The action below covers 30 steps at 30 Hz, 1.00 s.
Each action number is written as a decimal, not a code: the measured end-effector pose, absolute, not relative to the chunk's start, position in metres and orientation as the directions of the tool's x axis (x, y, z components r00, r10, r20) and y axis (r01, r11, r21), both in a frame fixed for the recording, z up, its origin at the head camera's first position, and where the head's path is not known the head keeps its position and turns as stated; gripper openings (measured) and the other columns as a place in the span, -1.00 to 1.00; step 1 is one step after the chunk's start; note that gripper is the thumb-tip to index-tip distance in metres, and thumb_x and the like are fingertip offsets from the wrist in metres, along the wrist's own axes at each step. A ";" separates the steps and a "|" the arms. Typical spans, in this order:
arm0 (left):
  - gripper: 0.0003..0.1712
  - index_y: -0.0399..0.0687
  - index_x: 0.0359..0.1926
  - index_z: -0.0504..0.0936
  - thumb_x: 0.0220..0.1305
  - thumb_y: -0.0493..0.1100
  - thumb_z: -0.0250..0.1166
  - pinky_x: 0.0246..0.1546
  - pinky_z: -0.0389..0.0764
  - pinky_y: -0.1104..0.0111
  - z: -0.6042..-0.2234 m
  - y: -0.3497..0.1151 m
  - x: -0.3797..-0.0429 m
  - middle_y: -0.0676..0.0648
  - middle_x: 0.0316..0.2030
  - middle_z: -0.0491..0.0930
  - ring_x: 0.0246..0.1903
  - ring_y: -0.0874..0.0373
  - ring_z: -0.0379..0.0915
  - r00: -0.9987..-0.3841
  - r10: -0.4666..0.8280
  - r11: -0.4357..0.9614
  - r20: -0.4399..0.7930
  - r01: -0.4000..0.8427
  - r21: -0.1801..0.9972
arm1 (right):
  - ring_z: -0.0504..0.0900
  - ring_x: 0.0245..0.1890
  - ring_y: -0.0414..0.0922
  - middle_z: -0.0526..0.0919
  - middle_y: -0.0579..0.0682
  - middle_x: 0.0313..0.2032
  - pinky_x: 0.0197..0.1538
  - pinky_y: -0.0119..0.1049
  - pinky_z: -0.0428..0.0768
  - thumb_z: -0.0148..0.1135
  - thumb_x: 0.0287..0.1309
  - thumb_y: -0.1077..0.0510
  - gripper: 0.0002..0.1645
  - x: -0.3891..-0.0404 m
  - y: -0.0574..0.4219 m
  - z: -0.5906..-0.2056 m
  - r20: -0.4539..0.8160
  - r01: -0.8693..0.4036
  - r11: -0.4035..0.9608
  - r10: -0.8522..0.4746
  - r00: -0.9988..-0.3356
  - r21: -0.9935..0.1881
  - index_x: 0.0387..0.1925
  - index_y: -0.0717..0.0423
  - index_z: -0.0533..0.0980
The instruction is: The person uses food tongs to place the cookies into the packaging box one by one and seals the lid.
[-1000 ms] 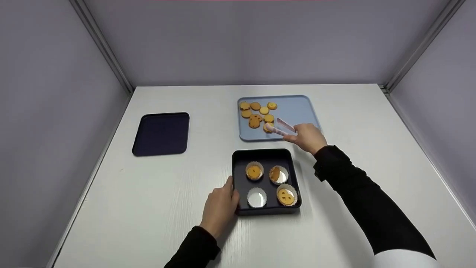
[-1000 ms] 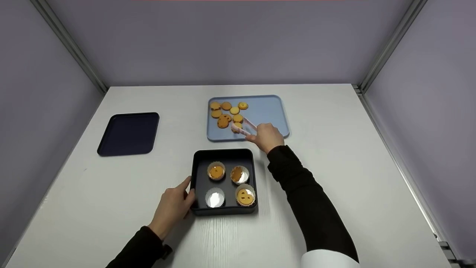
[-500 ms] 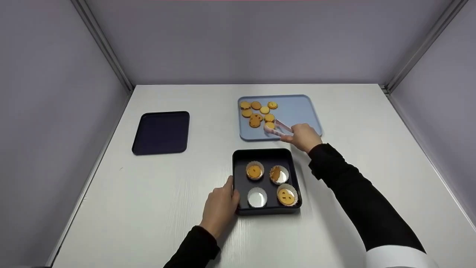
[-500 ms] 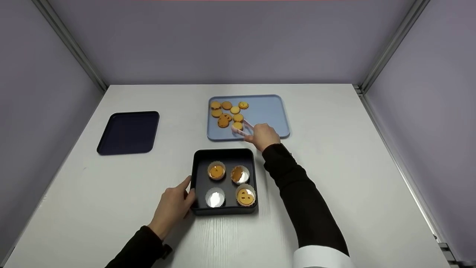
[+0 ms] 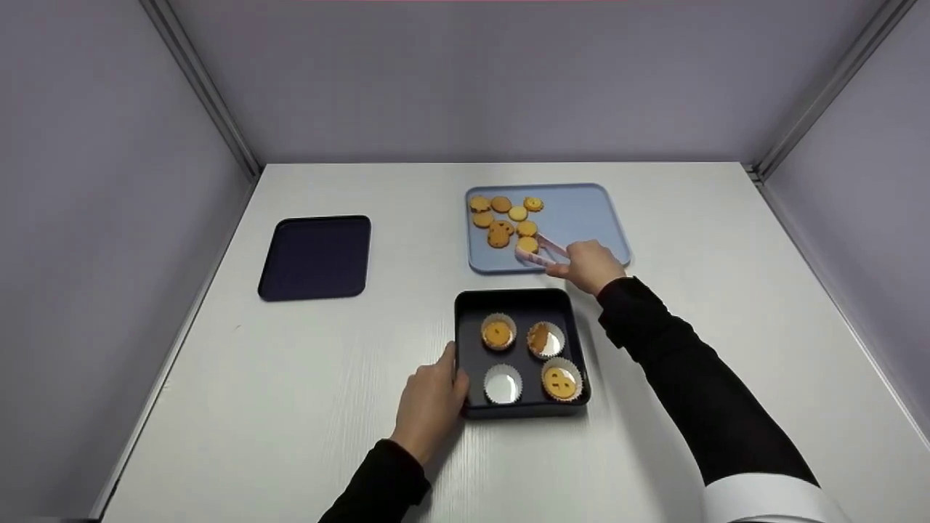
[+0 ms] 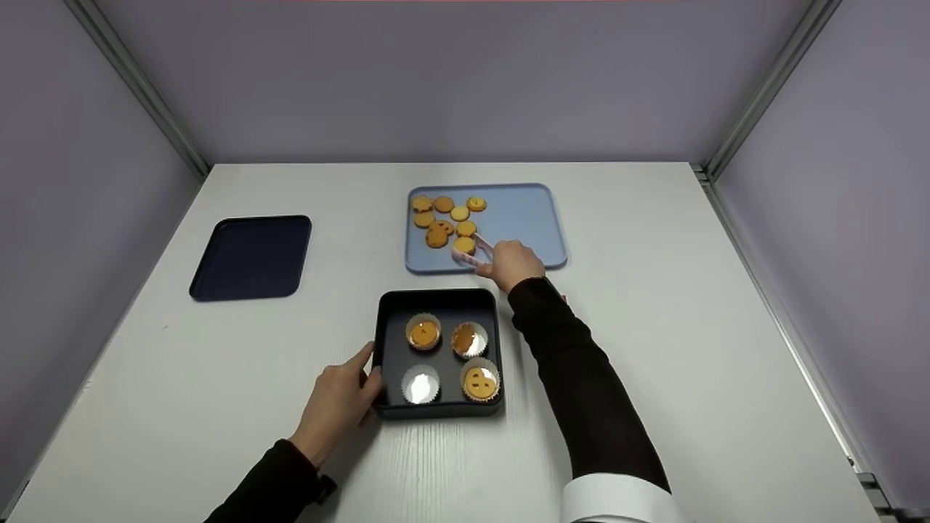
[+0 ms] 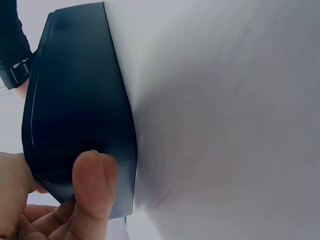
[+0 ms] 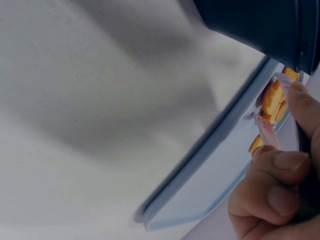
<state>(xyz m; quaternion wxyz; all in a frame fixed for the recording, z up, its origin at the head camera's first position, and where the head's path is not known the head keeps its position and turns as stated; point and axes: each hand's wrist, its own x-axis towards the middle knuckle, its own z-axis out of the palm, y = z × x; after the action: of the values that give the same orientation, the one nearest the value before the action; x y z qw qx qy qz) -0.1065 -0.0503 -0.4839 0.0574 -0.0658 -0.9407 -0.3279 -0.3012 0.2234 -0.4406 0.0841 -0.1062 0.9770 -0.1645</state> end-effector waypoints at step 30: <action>-0.45 -0.43 0.29 0.50 0.32 -0.27 0.27 -0.73 0.25 0.38 -0.485 -0.051 -0.107 -0.10 -0.68 0.54 -0.74 0.27 0.14 -0.985 0.086 0.773 0.147 0.159 0.615 | 0.62 -0.26 0.22 0.69 0.26 -0.25 -0.18 0.08 0.47 0.36 0.31 0.01 -0.66 -0.301 0.237 -0.447 0.007 -0.293 0.894 -0.309 -0.951 -0.339 -0.22 0.26 0.60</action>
<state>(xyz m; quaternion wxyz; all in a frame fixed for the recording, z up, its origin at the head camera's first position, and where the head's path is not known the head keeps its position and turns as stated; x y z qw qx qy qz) -0.1071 -0.0509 -0.4851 0.0555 -0.0653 -0.9398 -0.3308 -0.3006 0.2373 -0.4467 0.0236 -0.1545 0.9729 -0.1705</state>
